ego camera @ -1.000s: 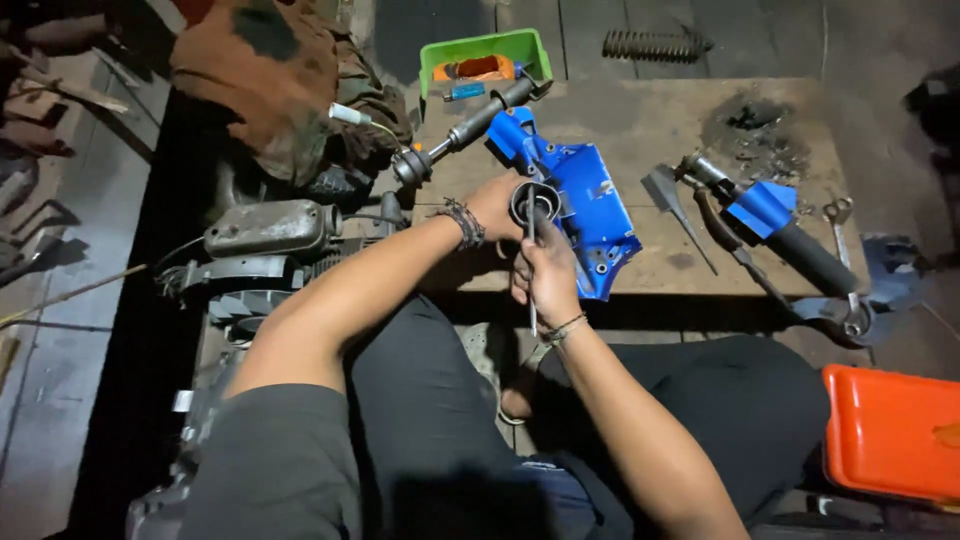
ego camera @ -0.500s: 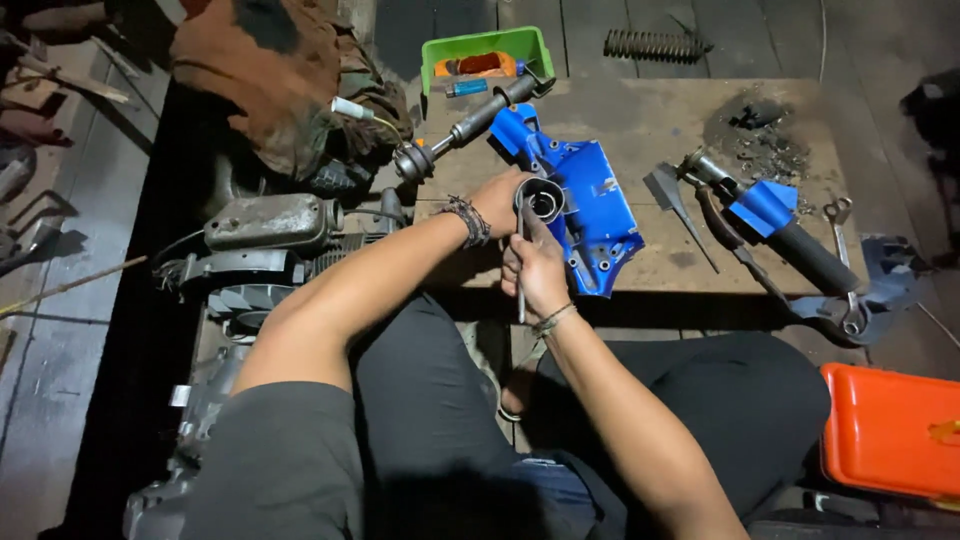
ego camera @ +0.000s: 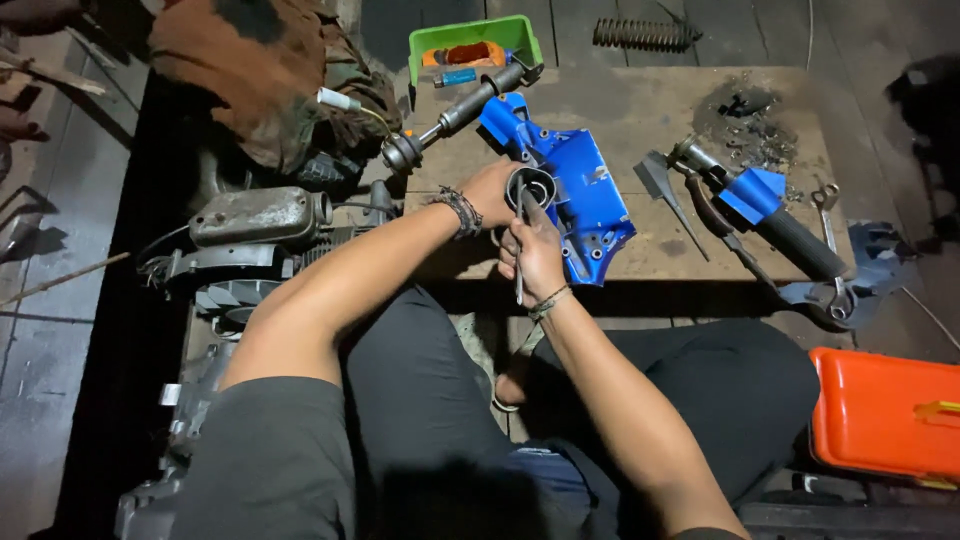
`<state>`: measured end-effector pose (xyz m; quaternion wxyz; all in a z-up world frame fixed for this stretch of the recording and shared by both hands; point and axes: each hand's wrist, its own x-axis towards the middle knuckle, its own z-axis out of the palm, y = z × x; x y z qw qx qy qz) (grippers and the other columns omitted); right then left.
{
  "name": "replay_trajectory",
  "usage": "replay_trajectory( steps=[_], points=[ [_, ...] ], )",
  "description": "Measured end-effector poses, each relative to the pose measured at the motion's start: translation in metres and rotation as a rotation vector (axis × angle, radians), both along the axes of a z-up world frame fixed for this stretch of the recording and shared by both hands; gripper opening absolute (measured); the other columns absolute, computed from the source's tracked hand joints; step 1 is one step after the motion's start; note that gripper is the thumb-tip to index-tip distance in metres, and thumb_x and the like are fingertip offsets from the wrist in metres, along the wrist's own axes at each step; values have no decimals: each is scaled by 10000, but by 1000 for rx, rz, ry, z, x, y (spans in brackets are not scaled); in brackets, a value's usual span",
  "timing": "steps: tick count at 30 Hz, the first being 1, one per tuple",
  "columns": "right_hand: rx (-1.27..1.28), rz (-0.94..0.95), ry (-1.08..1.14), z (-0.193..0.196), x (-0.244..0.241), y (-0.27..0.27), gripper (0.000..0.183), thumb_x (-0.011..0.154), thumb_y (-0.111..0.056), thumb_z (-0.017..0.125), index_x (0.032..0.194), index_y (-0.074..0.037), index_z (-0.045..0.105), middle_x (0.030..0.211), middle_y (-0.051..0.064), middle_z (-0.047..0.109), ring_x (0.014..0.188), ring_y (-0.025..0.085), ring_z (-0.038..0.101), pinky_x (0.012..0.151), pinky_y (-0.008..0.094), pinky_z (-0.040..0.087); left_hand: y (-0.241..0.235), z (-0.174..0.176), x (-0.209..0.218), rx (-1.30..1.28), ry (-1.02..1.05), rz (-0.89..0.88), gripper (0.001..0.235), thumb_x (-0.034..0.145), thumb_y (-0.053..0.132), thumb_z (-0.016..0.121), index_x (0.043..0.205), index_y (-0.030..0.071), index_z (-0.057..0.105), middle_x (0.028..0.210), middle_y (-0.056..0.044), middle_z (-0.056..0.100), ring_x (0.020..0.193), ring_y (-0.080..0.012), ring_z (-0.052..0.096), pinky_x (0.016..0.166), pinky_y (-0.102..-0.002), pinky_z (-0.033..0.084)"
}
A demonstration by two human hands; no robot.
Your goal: Using a hand file to smooth the interior of a circular bore on a blue metal component.
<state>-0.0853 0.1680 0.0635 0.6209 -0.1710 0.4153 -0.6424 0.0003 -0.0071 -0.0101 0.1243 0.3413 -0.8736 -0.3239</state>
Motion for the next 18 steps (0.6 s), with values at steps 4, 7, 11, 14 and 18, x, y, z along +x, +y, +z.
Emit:
replay_trajectory(
  steps=[4,7,11,14,18],
  points=[
    [-34,49,15,7,-1,5,611,1045,-78,481,1619,-130,277,585,26,326,365,122,339,272,284,360,3,6,-2,-15,-10,6,815,678,454,871,1384,216,540,1214,-141,615,1216,-429,595,1082,-524,479],
    [-26,16,39,-14,-10,-3,613,1054,-102,468,1621,-122,236,599,-1,344,382,122,382,274,280,372,1,6,-1,-54,64,-38,924,603,491,900,1389,163,542,1195,-187,623,1195,-444,601,1081,-527,475],
    [3,69,50,1,-1,6,623,1055,-102,482,1630,-149,248,575,24,340,363,136,346,267,305,362,3,1,-2,-67,84,-40,820,656,455,879,1348,136,576,1173,-199,638,1169,-452,614,1069,-529,481],
    [14,67,88,-10,-9,1,622,1056,-97,471,1632,-133,241,576,29,356,371,137,358,275,297,362,-2,-9,-3,-82,78,-36,862,631,475,891,1354,130,573,1161,-193,642,1163,-439,623,1070,-518,482],
    [7,48,94,0,-3,2,621,1048,-82,456,1631,-123,247,573,30,358,379,133,363,282,289,368,1,6,-2,-47,-24,-27,891,620,513,876,1392,211,547,1204,-144,631,1197,-387,618,1078,-489,488]
  ],
)
